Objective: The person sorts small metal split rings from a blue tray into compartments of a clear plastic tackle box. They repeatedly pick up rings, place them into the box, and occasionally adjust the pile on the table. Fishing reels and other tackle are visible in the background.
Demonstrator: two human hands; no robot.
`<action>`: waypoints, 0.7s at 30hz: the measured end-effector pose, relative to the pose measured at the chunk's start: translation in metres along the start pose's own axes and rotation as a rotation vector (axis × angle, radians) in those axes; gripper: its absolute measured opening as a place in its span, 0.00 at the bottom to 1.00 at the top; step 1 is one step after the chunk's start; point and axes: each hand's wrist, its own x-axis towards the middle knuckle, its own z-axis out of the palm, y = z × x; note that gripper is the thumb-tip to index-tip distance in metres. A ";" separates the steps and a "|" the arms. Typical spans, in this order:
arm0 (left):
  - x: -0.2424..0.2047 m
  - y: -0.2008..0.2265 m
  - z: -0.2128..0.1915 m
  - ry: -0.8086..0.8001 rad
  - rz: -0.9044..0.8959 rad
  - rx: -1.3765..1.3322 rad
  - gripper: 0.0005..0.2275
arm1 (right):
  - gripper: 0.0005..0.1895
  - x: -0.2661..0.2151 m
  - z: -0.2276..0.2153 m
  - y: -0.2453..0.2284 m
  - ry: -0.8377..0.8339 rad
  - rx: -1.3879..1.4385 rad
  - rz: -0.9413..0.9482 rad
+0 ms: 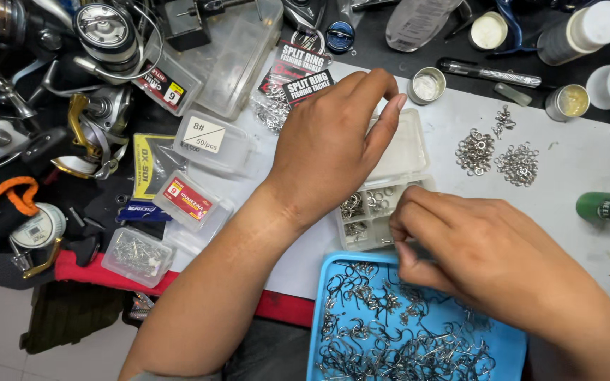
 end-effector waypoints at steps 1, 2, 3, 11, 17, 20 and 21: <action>0.000 -0.001 0.001 0.007 0.012 0.003 0.06 | 0.09 0.003 0.004 -0.001 -0.002 -0.015 -0.025; 0.000 -0.001 0.002 0.015 0.025 0.006 0.06 | 0.08 0.006 0.007 -0.001 -0.003 -0.033 -0.050; 0.000 -0.001 0.002 0.017 0.025 0.006 0.06 | 0.08 0.007 0.009 -0.001 -0.004 -0.033 -0.052; 0.000 0.002 -0.001 -0.004 0.015 0.046 0.05 | 0.10 0.007 -0.005 0.007 0.017 0.146 -0.094; 0.000 0.004 -0.004 -0.047 0.021 0.052 0.05 | 0.06 -0.025 -0.030 0.061 0.401 -0.100 0.529; 0.000 0.004 -0.002 -0.060 -0.002 0.042 0.04 | 0.07 -0.028 -0.025 0.087 0.392 -0.041 0.681; 0.000 0.003 -0.002 -0.062 0.001 0.040 0.04 | 0.07 -0.025 -0.025 0.087 0.394 -0.042 0.684</action>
